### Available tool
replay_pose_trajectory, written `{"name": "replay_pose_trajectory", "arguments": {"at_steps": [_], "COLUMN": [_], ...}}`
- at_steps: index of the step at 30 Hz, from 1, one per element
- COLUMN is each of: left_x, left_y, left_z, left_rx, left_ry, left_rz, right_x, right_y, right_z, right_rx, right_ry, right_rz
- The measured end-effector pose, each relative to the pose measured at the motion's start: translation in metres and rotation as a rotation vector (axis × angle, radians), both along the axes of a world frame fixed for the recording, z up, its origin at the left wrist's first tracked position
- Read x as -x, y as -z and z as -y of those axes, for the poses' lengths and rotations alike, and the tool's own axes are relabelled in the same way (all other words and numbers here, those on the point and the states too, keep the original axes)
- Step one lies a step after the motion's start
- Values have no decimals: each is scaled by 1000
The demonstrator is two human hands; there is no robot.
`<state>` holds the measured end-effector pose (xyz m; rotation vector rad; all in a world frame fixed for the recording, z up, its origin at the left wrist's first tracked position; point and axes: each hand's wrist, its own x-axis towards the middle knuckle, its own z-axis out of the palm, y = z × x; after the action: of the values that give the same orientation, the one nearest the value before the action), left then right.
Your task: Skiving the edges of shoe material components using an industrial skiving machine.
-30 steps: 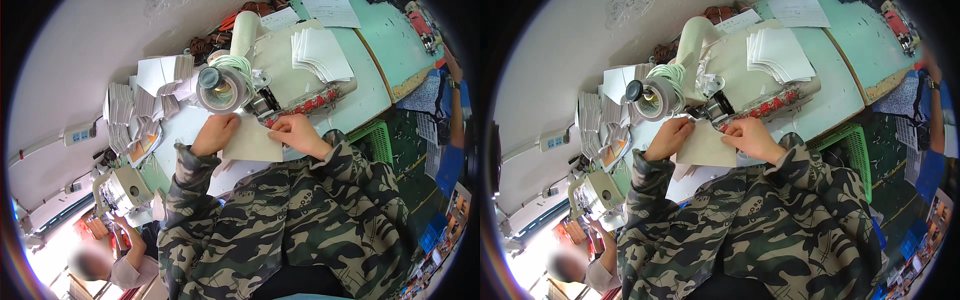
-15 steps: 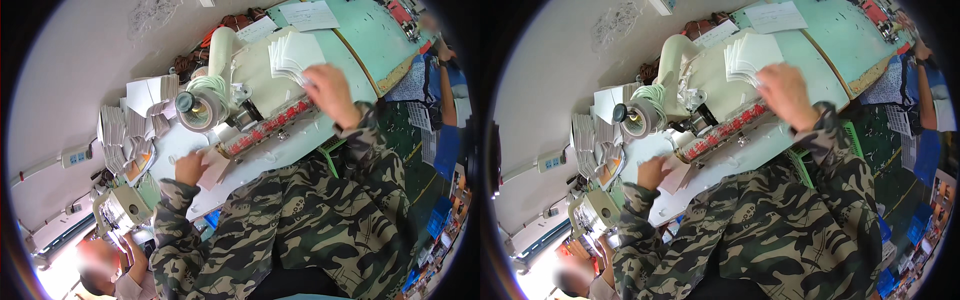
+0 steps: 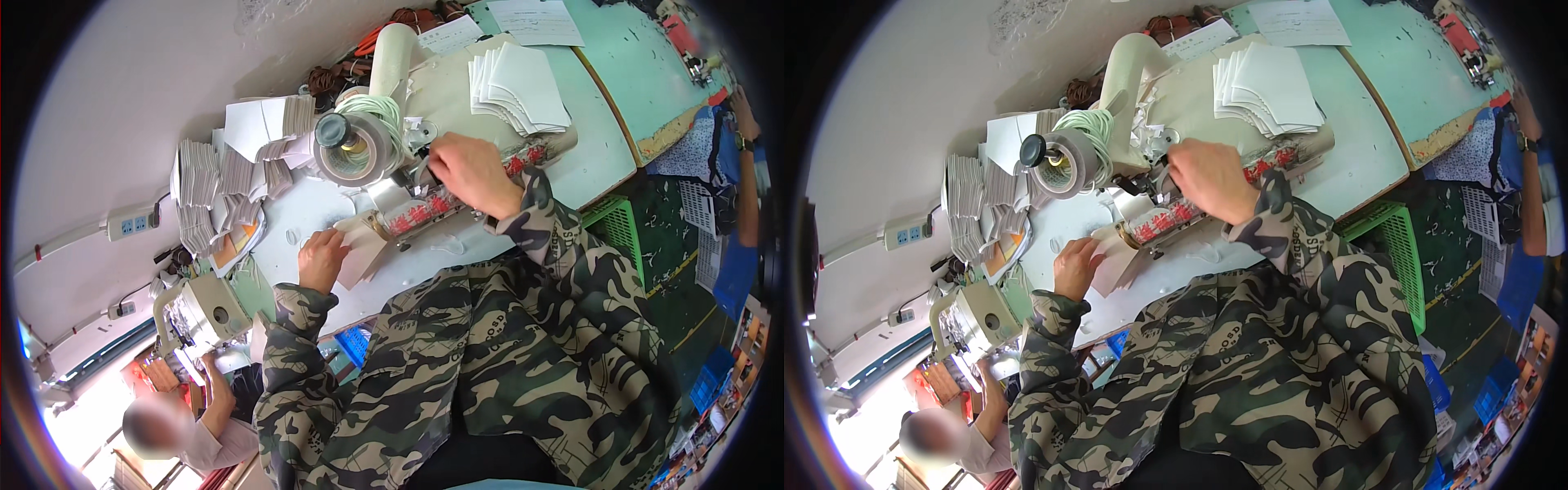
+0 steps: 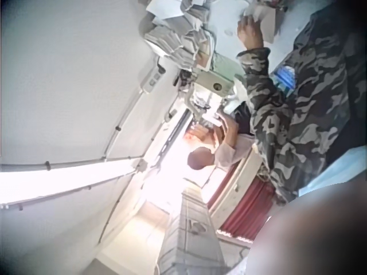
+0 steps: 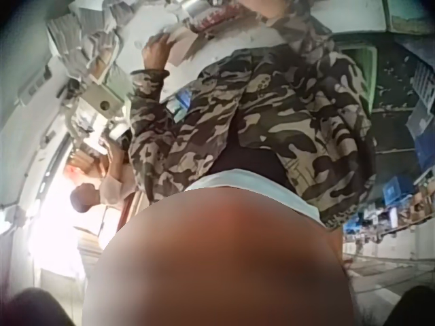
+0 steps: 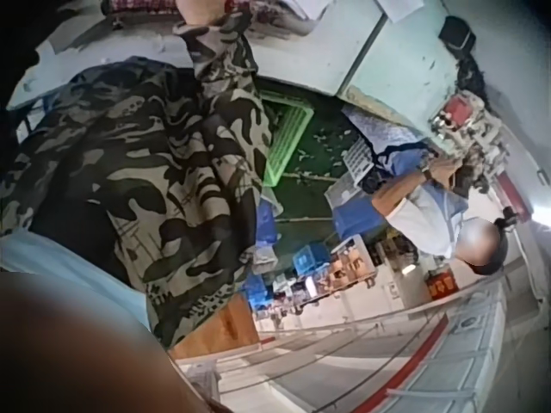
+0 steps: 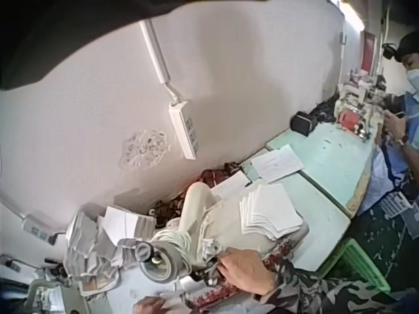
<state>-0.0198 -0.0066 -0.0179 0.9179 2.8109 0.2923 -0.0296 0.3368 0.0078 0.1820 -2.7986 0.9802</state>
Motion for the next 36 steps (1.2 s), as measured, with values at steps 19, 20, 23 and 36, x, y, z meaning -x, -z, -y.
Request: {"name": "replay_pose_trajectory", "arguments": {"at_steps": [19, 20, 23, 36], "left_x": [15, 16, 15, 11], "left_y": [-1, -2, -5, -4], "left_z": [-6, -7, -7, -10], "left_rx": [6, 25, 100, 47], "left_ry": [-50, -62, -71, -97], "left_rz": [117, 147, 136, 70], "right_x": [-42, -34, -25, 21], "right_y": [-23, -20, 2, -7], "right_z": [-13, -2, 13, 3], "right_rx": [109, 79, 28, -70], "right_ry": [-218, -73, -138, -309], "right_rz": [294, 102, 32, 146]}}
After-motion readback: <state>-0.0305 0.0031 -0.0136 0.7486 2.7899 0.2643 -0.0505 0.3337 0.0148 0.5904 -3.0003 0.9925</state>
